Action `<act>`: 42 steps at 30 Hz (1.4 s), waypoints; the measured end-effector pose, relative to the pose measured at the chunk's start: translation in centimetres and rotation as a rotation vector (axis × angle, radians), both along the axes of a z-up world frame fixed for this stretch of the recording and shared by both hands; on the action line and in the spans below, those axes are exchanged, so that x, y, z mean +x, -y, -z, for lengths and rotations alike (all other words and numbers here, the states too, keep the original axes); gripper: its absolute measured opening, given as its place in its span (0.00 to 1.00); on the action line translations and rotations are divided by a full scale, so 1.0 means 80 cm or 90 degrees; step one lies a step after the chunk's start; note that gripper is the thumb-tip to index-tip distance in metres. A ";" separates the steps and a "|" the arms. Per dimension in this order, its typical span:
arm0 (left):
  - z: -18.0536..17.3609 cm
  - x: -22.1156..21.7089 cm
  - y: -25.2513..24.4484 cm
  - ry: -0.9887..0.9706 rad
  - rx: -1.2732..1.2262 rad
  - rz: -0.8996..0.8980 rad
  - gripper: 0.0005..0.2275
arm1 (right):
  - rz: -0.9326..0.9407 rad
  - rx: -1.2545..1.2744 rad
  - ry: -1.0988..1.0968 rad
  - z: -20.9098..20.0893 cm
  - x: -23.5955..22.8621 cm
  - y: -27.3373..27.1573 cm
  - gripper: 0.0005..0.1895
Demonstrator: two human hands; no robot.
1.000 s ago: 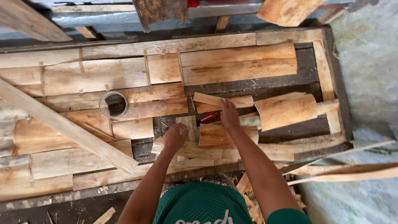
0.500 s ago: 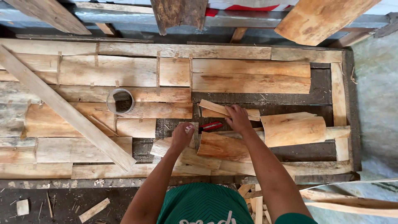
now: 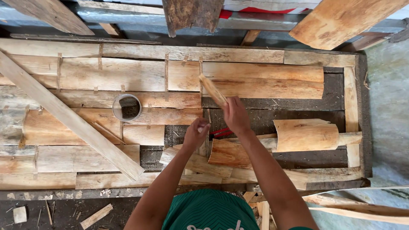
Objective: Trim and fit pieces of tree bark into a wooden frame using a utility knife.
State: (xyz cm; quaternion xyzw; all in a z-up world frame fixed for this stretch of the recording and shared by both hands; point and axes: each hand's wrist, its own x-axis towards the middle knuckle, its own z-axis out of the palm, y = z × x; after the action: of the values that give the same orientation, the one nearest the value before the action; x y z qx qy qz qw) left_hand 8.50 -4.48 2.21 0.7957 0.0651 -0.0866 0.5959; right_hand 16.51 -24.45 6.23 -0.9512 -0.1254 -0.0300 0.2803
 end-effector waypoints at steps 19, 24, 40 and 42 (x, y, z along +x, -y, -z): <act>0.056 0.103 -0.128 -0.247 -0.035 -0.240 0.09 | 0.120 0.057 -0.255 0.133 -0.014 -0.066 0.17; 0.075 0.119 -0.143 -0.146 0.197 -0.257 0.09 | 0.142 0.035 -0.310 0.137 -0.014 -0.061 0.13; 0.076 0.050 -0.120 0.067 0.450 -0.134 0.18 | 0.005 -0.110 -0.108 0.133 0.011 -0.035 0.10; 0.074 0.036 -0.106 0.059 0.431 0.004 0.11 | -0.003 -0.113 -0.134 0.146 0.006 -0.028 0.11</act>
State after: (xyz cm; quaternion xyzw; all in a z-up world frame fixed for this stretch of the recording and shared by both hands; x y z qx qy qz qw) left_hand 11.39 4.00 -3.70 0.9516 0.0602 -0.0254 0.3003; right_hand 16.97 -22.19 -5.49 -0.9699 -0.1000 0.0816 0.2064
